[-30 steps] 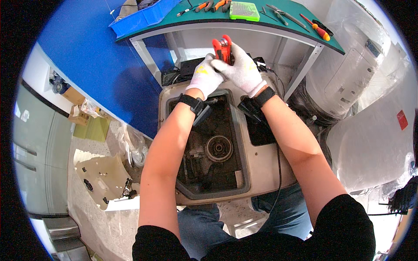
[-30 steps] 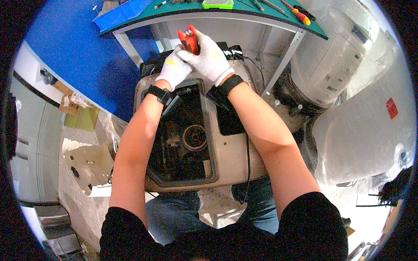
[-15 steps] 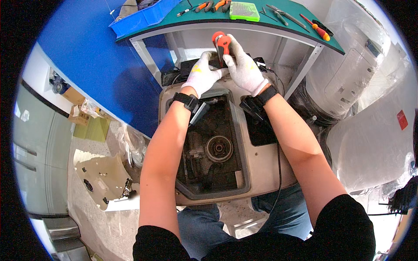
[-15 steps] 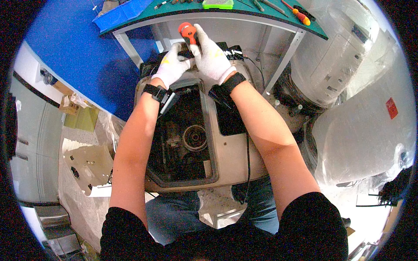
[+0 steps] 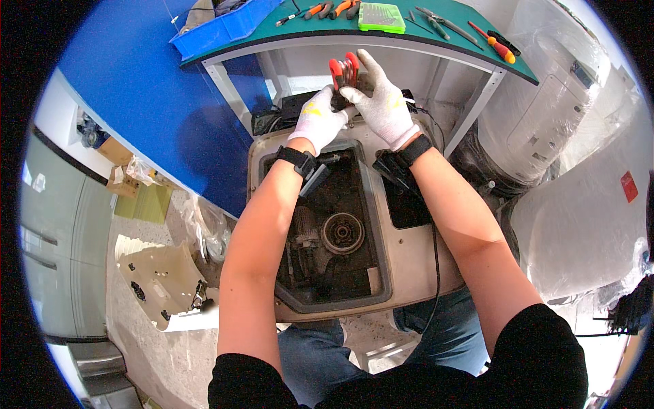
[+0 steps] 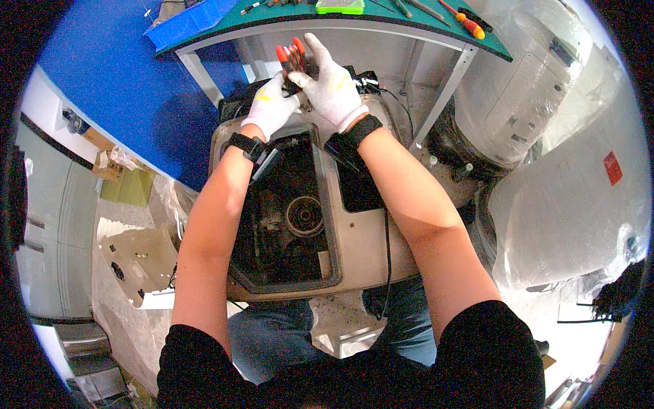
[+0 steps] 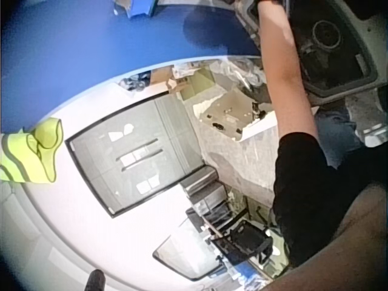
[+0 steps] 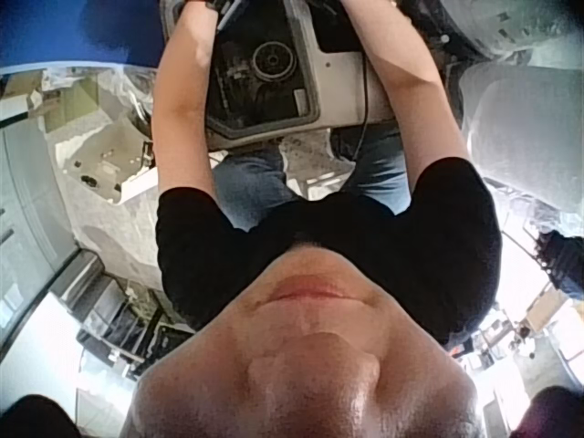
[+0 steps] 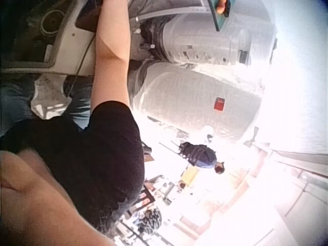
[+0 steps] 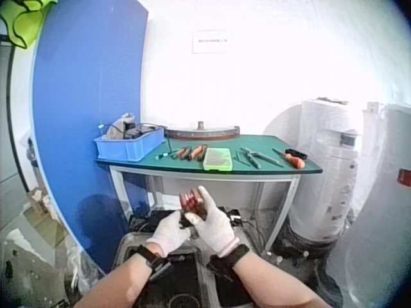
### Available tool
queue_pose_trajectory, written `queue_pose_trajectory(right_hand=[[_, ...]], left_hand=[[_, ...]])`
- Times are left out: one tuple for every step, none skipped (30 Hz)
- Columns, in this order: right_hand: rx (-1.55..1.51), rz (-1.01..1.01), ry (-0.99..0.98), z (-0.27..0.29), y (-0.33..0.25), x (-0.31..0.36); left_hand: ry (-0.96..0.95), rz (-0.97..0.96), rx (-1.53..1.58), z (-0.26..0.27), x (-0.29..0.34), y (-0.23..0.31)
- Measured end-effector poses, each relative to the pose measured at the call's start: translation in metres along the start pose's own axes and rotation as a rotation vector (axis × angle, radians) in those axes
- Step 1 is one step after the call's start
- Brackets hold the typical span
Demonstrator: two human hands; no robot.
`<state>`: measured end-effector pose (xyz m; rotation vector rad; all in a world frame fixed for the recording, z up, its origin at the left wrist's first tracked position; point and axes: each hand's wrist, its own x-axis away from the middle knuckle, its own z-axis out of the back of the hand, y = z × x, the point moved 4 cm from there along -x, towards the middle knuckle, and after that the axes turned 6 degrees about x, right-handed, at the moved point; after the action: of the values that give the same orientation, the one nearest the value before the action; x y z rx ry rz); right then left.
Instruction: Using a multi-tool and screwdriver to disassemble or repair an electromechanical machine.
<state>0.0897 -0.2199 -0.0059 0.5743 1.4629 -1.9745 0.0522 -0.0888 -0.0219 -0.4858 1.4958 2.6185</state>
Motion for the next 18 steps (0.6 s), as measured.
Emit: queue_pose_trajectory(right_hand=[[0.000, 0.002, 0.000, -0.001, 0.001, 0.000], [0.008, 0.036, -0.026, -0.003, 0.000, 0.000], [0.017, 0.071, -0.051, -0.004, 0.000, 0.000], [0.011, 0.070, -0.054, -0.005, -0.005, 0.000], [0.104, 0.092, -0.057, -0.004, -0.013, 0.001], [0.195, 0.114, -0.061, -0.005, -0.018, 0.002], [0.197, 0.115, -0.059, -0.002, -0.017, 0.001], [0.244, 0.030, -0.063, 0.001, -0.011, -0.001], [0.290, -0.054, -0.068, 0.003, -0.006, -0.002], [0.247, -0.059, -0.044, 0.007, -0.007, -0.003], [0.250, -0.060, -0.041, 0.008, -0.004, -0.003], [0.245, -0.053, -0.016, 0.008, 0.000, -0.003], [0.235, -0.044, 0.007, 0.007, -0.002, -0.002], [0.233, -0.045, 0.008, 0.005, -0.004, -0.002], [0.244, -0.039, 0.007, 0.004, -0.006, -0.001], [0.255, -0.034, 0.005, 0.004, -0.009, -0.001], [0.255, -0.035, 0.005, 0.004, -0.010, -0.002], [0.246, 0.055, 0.033, 0.005, -0.015, -0.002]], left_hand=[[0.028, -0.025, -0.026, 0.001, -0.001, -0.003], [0.057, -0.051, -0.051, 0.001, -0.002, -0.005], [0.057, -0.052, -0.051, 0.000, -0.004, -0.008], [0.050, -0.096, -0.084, 0.001, -0.002, -0.010], [0.042, -0.139, -0.117, 0.001, -0.001, -0.012], [0.051, -0.221, -0.175, 0.000, -0.002, -0.017], [0.051, -0.224, -0.174, 0.000, -0.002, -0.016], [0.008, -0.178, -0.087, -0.002, -0.002, -0.017], [-0.035, -0.132, 0.000, -0.004, -0.002, -0.017], [-0.108, 0.022, 0.026, -0.001, 0.003, 0.001], [-0.111, 0.020, 0.027, -0.002, 0.002, -0.002], [-0.094, -0.080, 0.006, -0.003, 0.000, -0.003], [-0.074, -0.178, -0.019, 0.000, 0.002, 0.000], [-0.074, -0.178, -0.021, 0.003, 0.001, 0.000], [-0.106, -0.158, -0.053, 0.005, 0.000, -0.001], [-0.137, -0.138, -0.084, 0.007, -0.001, -0.002], [-0.138, -0.138, -0.085, 0.008, -0.002, -0.008], [-0.132, -0.071, -0.164, 0.007, -0.003, -0.018]])
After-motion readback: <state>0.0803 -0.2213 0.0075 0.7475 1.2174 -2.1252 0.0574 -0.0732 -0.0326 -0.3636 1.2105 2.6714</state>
